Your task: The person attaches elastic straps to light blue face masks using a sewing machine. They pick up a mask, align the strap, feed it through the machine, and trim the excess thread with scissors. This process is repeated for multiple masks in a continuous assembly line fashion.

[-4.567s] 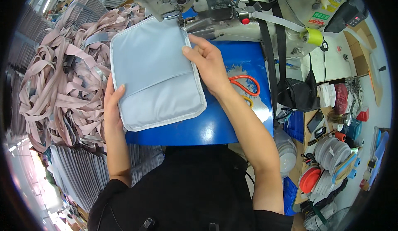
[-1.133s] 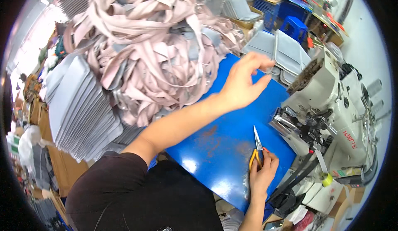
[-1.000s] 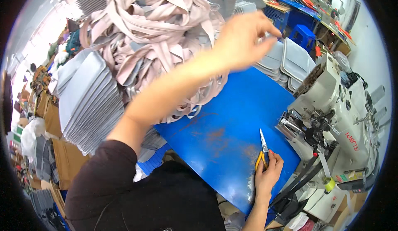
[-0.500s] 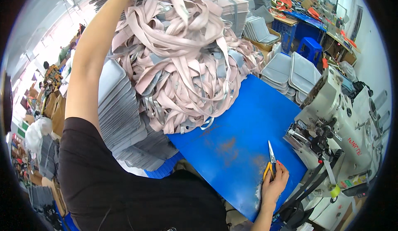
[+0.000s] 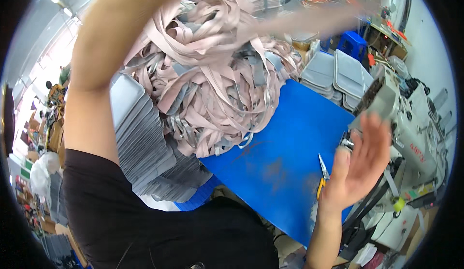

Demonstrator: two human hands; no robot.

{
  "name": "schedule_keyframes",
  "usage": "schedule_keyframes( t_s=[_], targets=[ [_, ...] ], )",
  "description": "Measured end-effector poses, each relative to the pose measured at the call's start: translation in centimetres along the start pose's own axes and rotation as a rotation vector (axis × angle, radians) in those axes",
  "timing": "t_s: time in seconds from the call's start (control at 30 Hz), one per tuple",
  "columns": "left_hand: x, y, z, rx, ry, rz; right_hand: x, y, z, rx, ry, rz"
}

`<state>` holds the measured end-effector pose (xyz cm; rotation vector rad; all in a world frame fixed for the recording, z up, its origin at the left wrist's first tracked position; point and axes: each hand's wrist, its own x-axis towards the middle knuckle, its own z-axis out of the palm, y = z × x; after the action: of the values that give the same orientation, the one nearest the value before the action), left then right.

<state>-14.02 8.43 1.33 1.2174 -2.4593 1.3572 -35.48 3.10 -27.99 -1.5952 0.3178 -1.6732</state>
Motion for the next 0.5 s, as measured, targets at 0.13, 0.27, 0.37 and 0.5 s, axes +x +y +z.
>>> schedule_keyframes(
  t_s=[0.13, 0.27, 0.37, 0.5],
  targets=[
    [1.5, 8.7, 5.1, -0.249, -0.251, 0.142, 3.2, -0.8, 3.5, 0.2, 0.033, 0.106],
    [-1.1, 7.5, 9.2, -0.622, -0.168, -0.009, 2.0, 0.9, 1.5, 0.108, 0.027, 0.627],
    [-2.8, 6.4, 10.6, -0.76, -0.338, -0.006, -0.3, 2.3, -0.4, 0.231, -0.289, 0.715],
    [-5.6, 0.5, 10.1, -0.735, -0.281, -0.153, -3.3, 3.6, -2.5, 0.359, -0.197, 0.714]
  ],
)
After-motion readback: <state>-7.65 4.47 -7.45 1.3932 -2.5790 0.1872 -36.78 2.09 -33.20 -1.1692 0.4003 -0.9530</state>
